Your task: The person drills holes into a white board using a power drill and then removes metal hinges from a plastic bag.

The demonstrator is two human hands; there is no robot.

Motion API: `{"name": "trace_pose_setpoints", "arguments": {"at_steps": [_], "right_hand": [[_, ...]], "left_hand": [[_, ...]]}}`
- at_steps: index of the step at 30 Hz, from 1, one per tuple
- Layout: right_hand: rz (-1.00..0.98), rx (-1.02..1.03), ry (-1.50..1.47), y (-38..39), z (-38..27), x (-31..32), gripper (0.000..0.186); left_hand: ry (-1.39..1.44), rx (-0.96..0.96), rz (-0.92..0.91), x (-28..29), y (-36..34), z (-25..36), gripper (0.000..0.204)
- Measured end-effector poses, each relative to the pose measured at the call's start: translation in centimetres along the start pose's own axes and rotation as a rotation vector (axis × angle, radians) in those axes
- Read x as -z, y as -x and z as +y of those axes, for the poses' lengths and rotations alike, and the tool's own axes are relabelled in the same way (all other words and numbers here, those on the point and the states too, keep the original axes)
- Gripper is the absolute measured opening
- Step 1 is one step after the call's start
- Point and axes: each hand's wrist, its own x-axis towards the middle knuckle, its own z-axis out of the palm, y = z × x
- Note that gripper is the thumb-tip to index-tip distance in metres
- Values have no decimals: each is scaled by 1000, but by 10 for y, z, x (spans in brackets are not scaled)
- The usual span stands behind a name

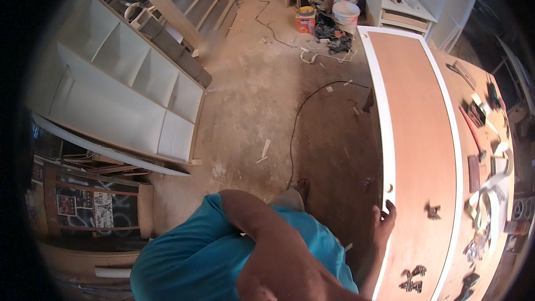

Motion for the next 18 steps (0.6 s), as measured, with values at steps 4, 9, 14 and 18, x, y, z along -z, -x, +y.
{"name": "trace_pose_setpoints", "arguments": {"at_steps": [4, 9, 14, 18], "right_hand": [[-352, 165, 113, -65, -76, -93, 58], [-546, 232, 25, -129, -123, -157, 50], [-437, 53, 199, -216, -138, -191, 46], [-325, 115, 209, -331, -162, -230, 50]], "left_hand": [[-334, 394, 35, 99, 18, 98, 41], [-500, 946, 537, 233, 75, 137, 46], [-564, 1350, 920, 416, 250, 129, 36], [-808, 1466, 1250, 511, 458, 187, 16]]}}
